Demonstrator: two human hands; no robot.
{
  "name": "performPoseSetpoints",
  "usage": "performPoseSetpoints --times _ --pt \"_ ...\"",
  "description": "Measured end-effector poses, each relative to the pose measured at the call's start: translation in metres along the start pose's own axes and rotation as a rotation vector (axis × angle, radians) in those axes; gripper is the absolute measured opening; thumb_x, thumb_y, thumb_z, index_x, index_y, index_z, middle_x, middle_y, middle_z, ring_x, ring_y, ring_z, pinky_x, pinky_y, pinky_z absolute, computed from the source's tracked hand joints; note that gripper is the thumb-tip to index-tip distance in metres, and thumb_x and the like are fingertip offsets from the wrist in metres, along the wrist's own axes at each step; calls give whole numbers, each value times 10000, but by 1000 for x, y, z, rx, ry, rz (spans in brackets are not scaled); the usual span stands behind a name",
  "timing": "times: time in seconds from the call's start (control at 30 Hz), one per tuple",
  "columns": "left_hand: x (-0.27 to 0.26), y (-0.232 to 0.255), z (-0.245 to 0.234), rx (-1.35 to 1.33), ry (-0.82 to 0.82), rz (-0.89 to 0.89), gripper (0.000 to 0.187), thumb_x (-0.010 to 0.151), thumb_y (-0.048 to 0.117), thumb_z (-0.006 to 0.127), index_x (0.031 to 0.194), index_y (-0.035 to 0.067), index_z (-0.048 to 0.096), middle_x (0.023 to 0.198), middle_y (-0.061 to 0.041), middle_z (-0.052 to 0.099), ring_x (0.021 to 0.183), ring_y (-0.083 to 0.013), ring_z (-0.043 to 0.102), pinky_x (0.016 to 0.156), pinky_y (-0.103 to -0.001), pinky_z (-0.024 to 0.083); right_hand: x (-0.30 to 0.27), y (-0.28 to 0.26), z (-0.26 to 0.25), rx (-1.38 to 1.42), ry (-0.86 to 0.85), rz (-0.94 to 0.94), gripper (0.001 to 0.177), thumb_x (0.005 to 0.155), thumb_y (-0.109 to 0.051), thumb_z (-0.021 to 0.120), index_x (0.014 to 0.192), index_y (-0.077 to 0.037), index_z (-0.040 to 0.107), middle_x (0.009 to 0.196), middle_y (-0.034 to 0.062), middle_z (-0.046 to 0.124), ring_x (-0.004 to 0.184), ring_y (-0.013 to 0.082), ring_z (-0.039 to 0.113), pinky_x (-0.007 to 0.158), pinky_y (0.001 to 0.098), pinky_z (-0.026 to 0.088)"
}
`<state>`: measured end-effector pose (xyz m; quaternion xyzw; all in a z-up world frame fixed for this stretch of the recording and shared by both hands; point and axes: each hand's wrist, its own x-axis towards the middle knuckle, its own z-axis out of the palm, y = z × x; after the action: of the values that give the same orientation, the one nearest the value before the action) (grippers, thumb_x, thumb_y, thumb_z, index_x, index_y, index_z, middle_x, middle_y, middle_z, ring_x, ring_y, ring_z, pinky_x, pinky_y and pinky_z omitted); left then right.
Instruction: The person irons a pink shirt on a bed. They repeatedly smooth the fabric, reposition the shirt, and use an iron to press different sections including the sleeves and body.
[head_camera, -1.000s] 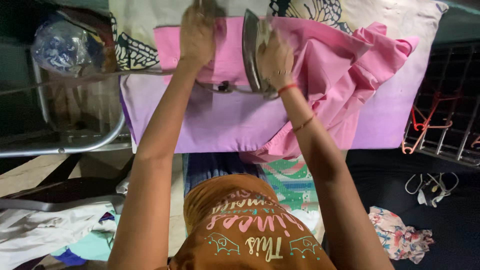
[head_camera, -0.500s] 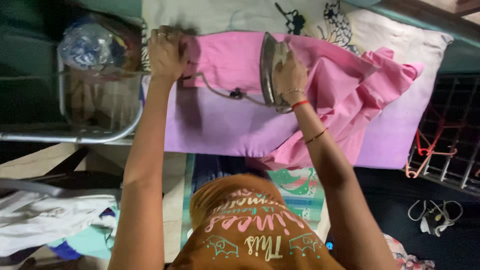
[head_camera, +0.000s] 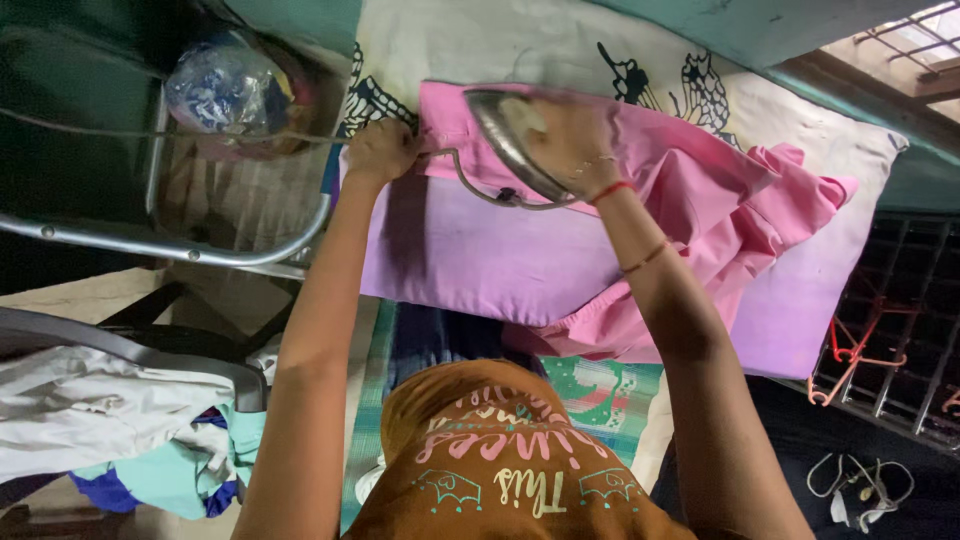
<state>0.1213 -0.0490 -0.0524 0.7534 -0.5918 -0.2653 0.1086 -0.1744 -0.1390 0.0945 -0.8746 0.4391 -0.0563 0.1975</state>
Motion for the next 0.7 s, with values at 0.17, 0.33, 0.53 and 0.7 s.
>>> performPoseSetpoints --times 0.17,0.33,0.53,0.7 --pt "-18 8 -37 -1 -151 77 675 942 695 561 962 55 775 984 -247 741 966 -402 709 863 -512 542 45 -35 49 -96 89 -135 321 787 -204 654 1067 -53 691 927 223 723 842 433 695 742 562 538" --pt "-13 17 -69 -204 -183 10 627 902 640 640 914 24 761 863 -231 720 855 -375 714 748 -507 538 83 -16 78 -6 24 -68 281 852 -214 680 1083 -54 687 906 206 728 828 397 709 748 524 563" --pt "21 39 -104 -582 477 -34 542 1140 412 528 919 -69 645 807 -258 580 787 -428 568 778 -521 476 103 47 20 612 89 352 209 972 -179 683 1119 -30 676 882 120 709 737 194 646 624 369 531" --pt "26 86 -87 -440 1134 111 591 1149 361 501 1478 -108 353 1528 -335 366 1445 -463 298 1214 -548 225 78 83 -2 1155 422 -136 271 984 98 627 1216 -41 646 1103 68 682 1011 137 660 885 278 558"
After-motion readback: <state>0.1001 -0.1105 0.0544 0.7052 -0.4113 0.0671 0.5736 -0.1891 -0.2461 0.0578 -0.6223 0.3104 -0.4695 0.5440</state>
